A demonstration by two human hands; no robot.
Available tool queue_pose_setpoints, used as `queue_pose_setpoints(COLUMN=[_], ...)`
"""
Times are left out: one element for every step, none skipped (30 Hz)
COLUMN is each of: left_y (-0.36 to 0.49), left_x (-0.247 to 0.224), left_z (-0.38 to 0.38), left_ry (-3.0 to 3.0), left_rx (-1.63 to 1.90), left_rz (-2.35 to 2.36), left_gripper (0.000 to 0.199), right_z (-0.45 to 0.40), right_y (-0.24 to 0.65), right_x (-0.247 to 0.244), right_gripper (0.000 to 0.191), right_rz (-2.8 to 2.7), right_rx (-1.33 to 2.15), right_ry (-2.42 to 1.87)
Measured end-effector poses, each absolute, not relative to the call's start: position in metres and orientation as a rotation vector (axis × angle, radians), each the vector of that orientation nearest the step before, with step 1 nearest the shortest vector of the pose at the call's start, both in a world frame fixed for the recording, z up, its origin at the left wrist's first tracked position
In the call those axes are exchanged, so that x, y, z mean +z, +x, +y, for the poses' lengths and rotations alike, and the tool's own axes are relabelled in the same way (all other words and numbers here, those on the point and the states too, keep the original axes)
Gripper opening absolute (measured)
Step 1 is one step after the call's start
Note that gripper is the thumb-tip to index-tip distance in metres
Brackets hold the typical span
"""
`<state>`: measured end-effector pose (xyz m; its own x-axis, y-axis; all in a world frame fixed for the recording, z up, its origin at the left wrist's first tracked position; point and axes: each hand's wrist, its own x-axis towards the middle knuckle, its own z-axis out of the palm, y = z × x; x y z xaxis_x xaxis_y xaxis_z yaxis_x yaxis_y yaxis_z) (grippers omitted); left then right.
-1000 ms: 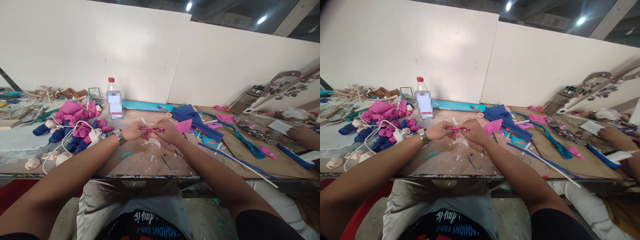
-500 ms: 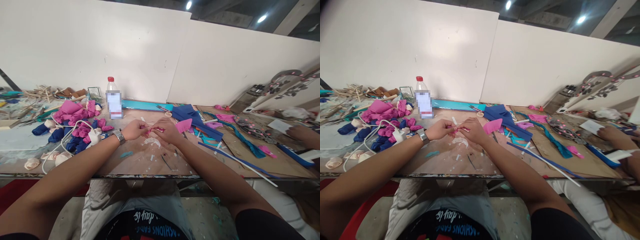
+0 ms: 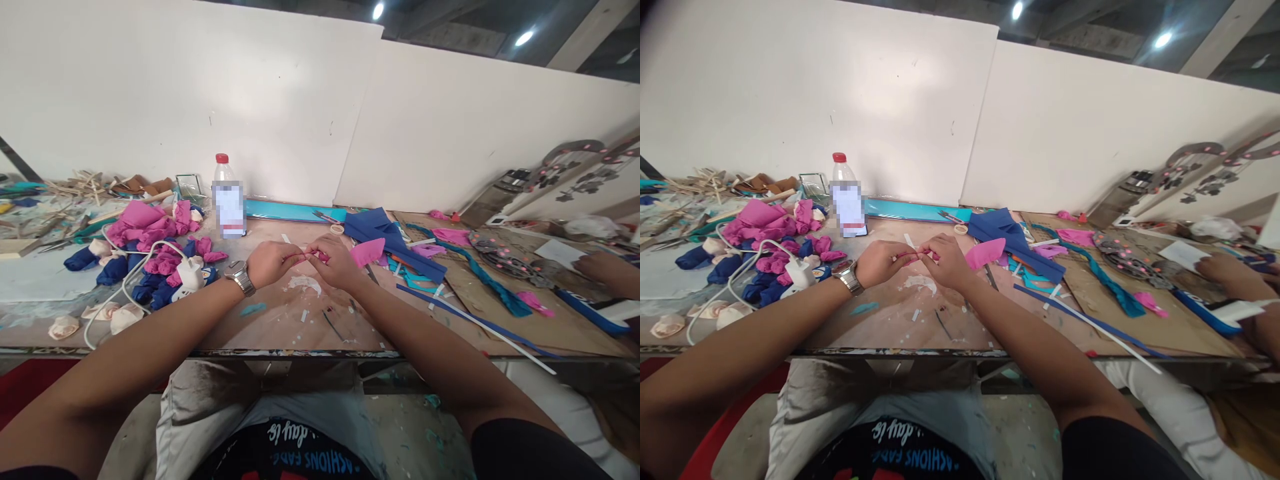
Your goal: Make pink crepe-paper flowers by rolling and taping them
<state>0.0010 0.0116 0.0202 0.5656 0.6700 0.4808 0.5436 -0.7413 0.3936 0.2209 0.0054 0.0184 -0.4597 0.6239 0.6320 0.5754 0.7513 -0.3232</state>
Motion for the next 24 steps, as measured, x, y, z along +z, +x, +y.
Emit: queue_pose_setpoints(left_y=[0.001, 0.001, 0.0008, 0.0006, 0.0003, 0.0001, 0.0, 0.0, 0.0001, 0.0003, 0.0006, 0.0008, 0.001, 0.001, 0.0009, 0.0007, 0.0004, 0.0001, -0.0002, -0.0004, -0.0005, -0.0005, -0.0003, 0.0], left_x=[0.019, 0.0178, 0.0168, 0.0159, 0.0153, 0.0149, 0.0148, 0.0149, 0.0153, 0.0159, 0.0165, 0.0172, 0.0178, 0.0183, 0.0187, 0.0189, 0.0188, 0.0186, 0.0182, 0.0176, 0.017, 0.0163, 0.0156, 0.0149], left_z=[0.0116, 0.0118, 0.0122, 0.0127, 0.0133, 0.0139, 0.0143, 0.0145, 0.0146, 0.0145, 0.0142, 0.014, 0.0138, 0.0138, 0.0139, 0.0142, 0.0147, 0.0153, 0.0158, 0.0163, 0.0168, 0.017, 0.0172, 0.0172], left_ry=[2.614, 2.628, 2.638, 2.643, 2.644, 2.639, 2.633, 2.626, 2.618, 2.61, 2.6, 2.59, 2.578, 2.567, 2.556, 2.549, 2.546, 2.548, 2.554, 2.56, 2.566, 2.569, 2.569, 2.564], left_rx=[0.926, 0.926, 0.926, 0.926, 0.927, 0.928, 0.926, 0.92, 0.912, 0.904, 0.896, 0.893, 0.895, 0.9, 0.904, 0.903, 0.9, 0.892, 0.883, 0.874, 0.868, 0.863, 0.861, 0.86], left_rz=[1.023, 1.024, 1.023, 1.022, 1.022, 1.023, 1.023, 1.025, 1.03, 1.037, 1.048, 1.059, 1.07, 1.079, 1.084, 1.083, 1.075, 1.062, 1.045, 1.03, 1.022, 1.023, 1.034, 1.05], left_gripper=[0.036, 0.036, 0.036, 0.036, 0.035, 0.035, 0.034, 0.034, 0.034, 0.033, 0.032, 0.03, 0.028, 0.027, 0.025, 0.024, 0.024, 0.024, 0.024, 0.024, 0.025, 0.025, 0.026, 0.027], right_z=[0.0052, 0.005, 0.0049, 0.0049, 0.0051, 0.0053, 0.0057, 0.006, 0.0064, 0.0067, 0.007, 0.0073, 0.0076, 0.008, 0.0084, 0.0089, 0.0093, 0.0098, 0.0101, 0.0104, 0.0105, 0.0105, 0.0105, 0.0104], right_y=[0.2205, 0.2201, 0.2198, 0.2195, 0.2194, 0.2196, 0.2199, 0.2204, 0.221, 0.2216, 0.2221, 0.2225, 0.2228, 0.223, 0.2231, 0.2232, 0.2233, 0.2235, 0.2238, 0.224, 0.2242, 0.2244, 0.2244, 0.2244], right_x=[0.0187, 0.019, 0.0192, 0.0193, 0.0192, 0.0192, 0.019, 0.0189, 0.0187, 0.0186, 0.0184, 0.0183, 0.0182, 0.018, 0.0178, 0.0175, 0.0173, 0.0171, 0.017, 0.0171, 0.0173, 0.0177, 0.0182, 0.0187], right_gripper=[0.027, 0.027, 0.027, 0.026, 0.025, 0.023, 0.021, 0.019, 0.017, 0.015, 0.014, 0.014, 0.015, 0.016, 0.017, 0.018, 0.018, 0.019, 0.019, 0.019, 0.019, 0.019, 0.02, 0.021], right_rz=[-2.187, -2.196, -2.2, -2.201, -2.199, -2.194, -2.192, -2.193, -2.197, -2.202, -2.207, -2.21, -2.21, -2.209, -2.209, -2.211, -2.217, -2.225, -2.233, -2.242, -2.25, -2.256, -2.261, -2.263], right_rx=[0.086, 0.094, 0.105, 0.119, 0.132, 0.137, 0.134, 0.122, 0.104, 0.084, 0.066, 0.054, 0.049, 0.046, 0.045, 0.045, 0.047, 0.05, 0.053, 0.056, 0.059, 0.063, 0.066, 0.069], right_ry=[-0.896, -0.897, -0.898, -0.903, -0.911, -0.92, -0.925, -0.925, -0.921, -0.912, -0.903, -0.898, -0.9, -0.906, -0.911, -0.914, -0.91, -0.899, -0.885, -0.871, -0.861, -0.855, -0.852, -0.852])
